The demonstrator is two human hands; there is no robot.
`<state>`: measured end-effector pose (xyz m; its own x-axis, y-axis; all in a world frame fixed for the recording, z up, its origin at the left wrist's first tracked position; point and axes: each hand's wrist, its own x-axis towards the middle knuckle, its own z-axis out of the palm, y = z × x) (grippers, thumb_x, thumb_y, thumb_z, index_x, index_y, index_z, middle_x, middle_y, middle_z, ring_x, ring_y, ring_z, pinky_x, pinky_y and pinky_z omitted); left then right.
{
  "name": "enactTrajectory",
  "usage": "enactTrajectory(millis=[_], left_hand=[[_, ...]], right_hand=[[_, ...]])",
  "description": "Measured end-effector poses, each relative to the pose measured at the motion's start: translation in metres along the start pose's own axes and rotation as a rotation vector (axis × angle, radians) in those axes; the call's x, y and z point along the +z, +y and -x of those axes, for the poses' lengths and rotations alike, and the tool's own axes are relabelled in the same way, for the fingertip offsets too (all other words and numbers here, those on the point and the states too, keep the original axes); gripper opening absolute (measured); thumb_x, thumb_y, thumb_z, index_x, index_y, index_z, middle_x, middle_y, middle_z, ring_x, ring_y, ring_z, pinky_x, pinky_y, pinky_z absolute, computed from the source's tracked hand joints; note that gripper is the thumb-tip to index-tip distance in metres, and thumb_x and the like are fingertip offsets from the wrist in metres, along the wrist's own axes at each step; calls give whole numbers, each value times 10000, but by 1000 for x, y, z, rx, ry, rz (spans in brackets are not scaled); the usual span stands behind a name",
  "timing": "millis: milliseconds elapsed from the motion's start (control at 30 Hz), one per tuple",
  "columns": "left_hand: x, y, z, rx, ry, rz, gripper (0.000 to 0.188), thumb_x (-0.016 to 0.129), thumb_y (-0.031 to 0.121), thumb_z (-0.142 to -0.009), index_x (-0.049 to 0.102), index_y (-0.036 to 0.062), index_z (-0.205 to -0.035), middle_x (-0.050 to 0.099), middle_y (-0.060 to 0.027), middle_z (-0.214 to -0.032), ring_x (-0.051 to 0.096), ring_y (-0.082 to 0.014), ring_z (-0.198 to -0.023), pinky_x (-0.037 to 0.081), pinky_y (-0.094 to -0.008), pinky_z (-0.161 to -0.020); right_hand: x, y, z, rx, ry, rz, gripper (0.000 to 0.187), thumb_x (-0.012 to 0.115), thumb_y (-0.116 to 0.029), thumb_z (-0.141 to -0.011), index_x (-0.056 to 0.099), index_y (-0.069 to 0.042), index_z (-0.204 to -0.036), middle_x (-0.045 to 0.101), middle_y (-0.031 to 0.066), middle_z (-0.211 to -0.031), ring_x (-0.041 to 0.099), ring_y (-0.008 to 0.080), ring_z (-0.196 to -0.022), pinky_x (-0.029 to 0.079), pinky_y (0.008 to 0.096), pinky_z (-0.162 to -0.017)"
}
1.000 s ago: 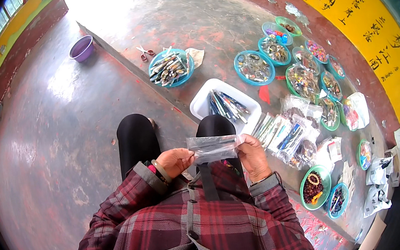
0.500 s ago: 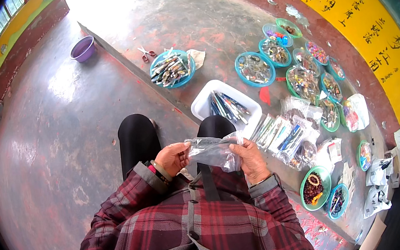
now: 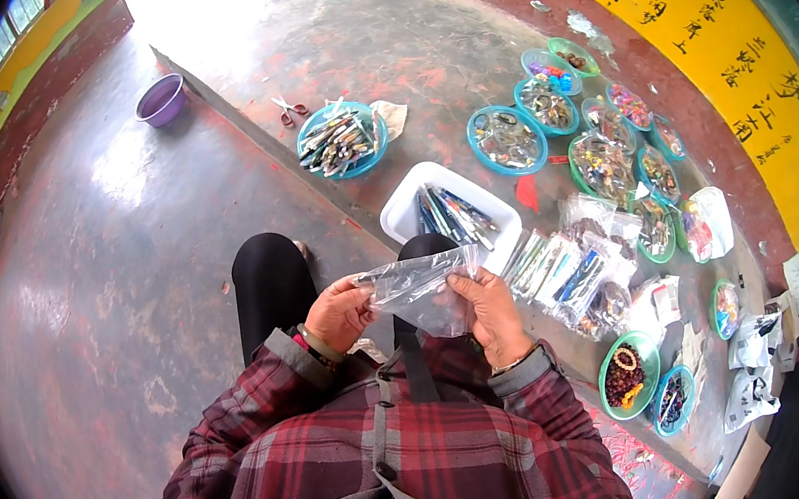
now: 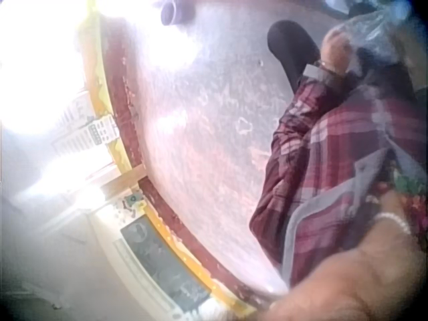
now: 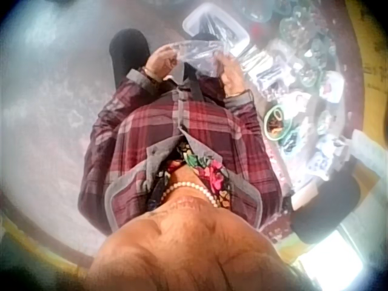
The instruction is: The person sits on the floor and repeatedly picks up pens from a white tray, places them into a clear plastic bag, and sets the bag down. The person continues this process, handling pens one at a time and occasionally adjusting the bag.
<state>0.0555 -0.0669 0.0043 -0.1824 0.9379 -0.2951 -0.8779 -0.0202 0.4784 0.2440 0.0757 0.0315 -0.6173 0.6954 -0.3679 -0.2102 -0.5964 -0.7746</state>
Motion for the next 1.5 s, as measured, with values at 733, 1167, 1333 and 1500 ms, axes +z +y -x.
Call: enactTrajectory(millis=[733, 1167, 1333, 1500], left_hand=[[58, 50, 3, 11, -327, -722, 374, 633, 39, -840, 540, -1, -1201, 614, -91, -1109, 611, -126, -918, 503, -224, -612], [50, 58, -28, 198, -121, -696, 220, 573, 23, -883, 582, -32, -1097, 635, -70, -1004, 623, -147, -907, 541, -299, -798], [37, 55, -35, 189, -117, -691, 254, 585, 47, -881, 583, -34, -1122, 643, -62, -1000, 618, -128, -870, 523, -269, -785], [36, 59, -36, 153, -53, -639, 229, 579, 58, -889, 592, -32, -1098, 643, -63, -997, 626, -145, -873, 534, -282, -777]], right_hand=[[95, -103, 8, -25, -641, 1018, 140, 552, -103, -877, 657, -26, -927, 604, 2, -756, 553, 71, -637, 448, 224, -566], [85, -92, 0, -905, -247, 1272, 325, 690, -34, -734, 587, -91, -1037, 559, 126, -1173, 588, 302, -1011, 465, 359, -861], [81, -73, -14, -964, -230, 1267, 239, 681, -47, -736, 635, -105, -962, 574, 125, -1159, 558, 324, -1055, 406, 460, -939], [90, -71, -16, -1273, -176, 1414, 267, 680, -44, -674, 648, -121, -928, 588, 115, -1130, 572, 289, -1024, 410, 439, -908]])
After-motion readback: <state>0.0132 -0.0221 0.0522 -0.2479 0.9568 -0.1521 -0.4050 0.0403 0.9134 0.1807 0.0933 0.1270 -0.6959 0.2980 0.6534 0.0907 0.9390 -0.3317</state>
